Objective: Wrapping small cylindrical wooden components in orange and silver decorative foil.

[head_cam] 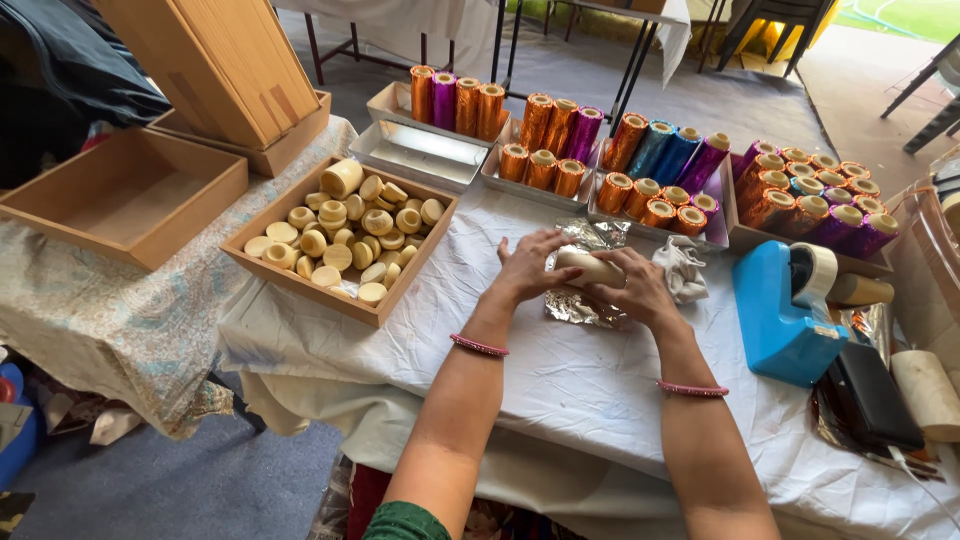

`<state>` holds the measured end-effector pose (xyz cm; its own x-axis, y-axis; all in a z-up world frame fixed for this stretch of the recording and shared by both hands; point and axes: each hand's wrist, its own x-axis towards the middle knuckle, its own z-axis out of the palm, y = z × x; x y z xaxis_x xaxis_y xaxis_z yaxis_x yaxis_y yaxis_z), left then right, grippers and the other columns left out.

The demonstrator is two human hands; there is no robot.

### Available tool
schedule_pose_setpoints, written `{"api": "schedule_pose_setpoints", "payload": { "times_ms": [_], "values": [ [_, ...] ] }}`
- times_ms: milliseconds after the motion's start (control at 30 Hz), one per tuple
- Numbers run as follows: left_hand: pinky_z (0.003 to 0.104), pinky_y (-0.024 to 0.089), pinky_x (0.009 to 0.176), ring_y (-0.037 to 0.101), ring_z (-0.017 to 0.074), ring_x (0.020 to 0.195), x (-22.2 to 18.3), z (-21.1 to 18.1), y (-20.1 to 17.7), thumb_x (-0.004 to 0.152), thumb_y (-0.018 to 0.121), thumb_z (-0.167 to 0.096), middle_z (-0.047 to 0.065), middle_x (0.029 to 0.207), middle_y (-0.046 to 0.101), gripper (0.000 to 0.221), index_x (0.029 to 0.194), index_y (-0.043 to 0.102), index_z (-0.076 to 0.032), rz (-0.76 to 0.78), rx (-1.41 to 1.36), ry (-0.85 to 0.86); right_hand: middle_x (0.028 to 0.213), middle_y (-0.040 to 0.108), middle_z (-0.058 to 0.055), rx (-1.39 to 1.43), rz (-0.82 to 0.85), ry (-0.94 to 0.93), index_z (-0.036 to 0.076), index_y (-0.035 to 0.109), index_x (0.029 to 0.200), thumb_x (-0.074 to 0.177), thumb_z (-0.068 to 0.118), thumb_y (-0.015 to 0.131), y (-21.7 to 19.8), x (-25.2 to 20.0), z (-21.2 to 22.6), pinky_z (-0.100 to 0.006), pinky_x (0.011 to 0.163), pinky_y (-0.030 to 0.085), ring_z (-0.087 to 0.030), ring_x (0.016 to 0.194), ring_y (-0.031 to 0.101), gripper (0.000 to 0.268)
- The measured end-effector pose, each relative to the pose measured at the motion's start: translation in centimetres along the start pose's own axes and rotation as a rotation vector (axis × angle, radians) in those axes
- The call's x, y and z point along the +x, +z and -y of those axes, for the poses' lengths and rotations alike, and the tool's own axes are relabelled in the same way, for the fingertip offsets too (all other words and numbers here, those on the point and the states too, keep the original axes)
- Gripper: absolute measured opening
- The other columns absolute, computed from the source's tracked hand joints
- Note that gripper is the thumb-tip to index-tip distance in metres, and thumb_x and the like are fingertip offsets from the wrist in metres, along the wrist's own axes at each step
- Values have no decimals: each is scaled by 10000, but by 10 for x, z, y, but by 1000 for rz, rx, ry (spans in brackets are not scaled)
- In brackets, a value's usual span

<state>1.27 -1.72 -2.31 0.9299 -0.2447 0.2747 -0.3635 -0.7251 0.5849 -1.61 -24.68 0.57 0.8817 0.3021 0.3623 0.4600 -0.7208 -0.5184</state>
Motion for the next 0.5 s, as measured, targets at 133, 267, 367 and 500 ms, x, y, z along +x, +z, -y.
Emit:
{"api": "schedule_pose_setpoints", "payload": {
  "times_ms": [133, 267, 367, 500],
  "values": [
    [729, 112, 1200, 540, 91, 1381, -9, -11, -9, 865, 690, -540, -135, 1441, 627, 420, 1265, 710, -416, 15, -50, 52, 1191, 692, -92, -283, -102, -184, 192, 739, 1193, 698, 429, 878, -25, -8, 37, -487, 967, 379, -286, 1122, 643, 567],
    [694, 135, 1178, 587, 106, 1277, -10, -13, -11, 842, 736, -525, -134, 1357, 654, 400, 1217, 735, -385, 4, -69, 46, 1103, 701, -28, -439, 93, 6, 175, 735, 996, 677, 582, 875, -42, -13, 75, -408, 1016, 362, -199, 1142, 643, 535],
    [659, 171, 1174, 592, 119, 1274, -9, -6, -7, 840, 741, -529, -117, 1342, 662, 406, 1217, 736, -377, -4, -70, 45, 1065, 741, -34, -468, 276, 9, 169, 743, 984, 617, 572, 897, -38, -14, 79, -398, 954, 459, -202, 1102, 681, 567],
    [529, 300, 1163, 614, 117, 1258, -3, 2, 2, 819, 754, -539, -115, 1355, 678, 393, 1182, 753, -389, -10, -72, 90, 997, 782, -23, -367, 448, -94, 168, 767, 991, 559, 487, 908, -17, -17, 53, -377, 841, 572, -219, 973, 729, 555]
  ]
}}
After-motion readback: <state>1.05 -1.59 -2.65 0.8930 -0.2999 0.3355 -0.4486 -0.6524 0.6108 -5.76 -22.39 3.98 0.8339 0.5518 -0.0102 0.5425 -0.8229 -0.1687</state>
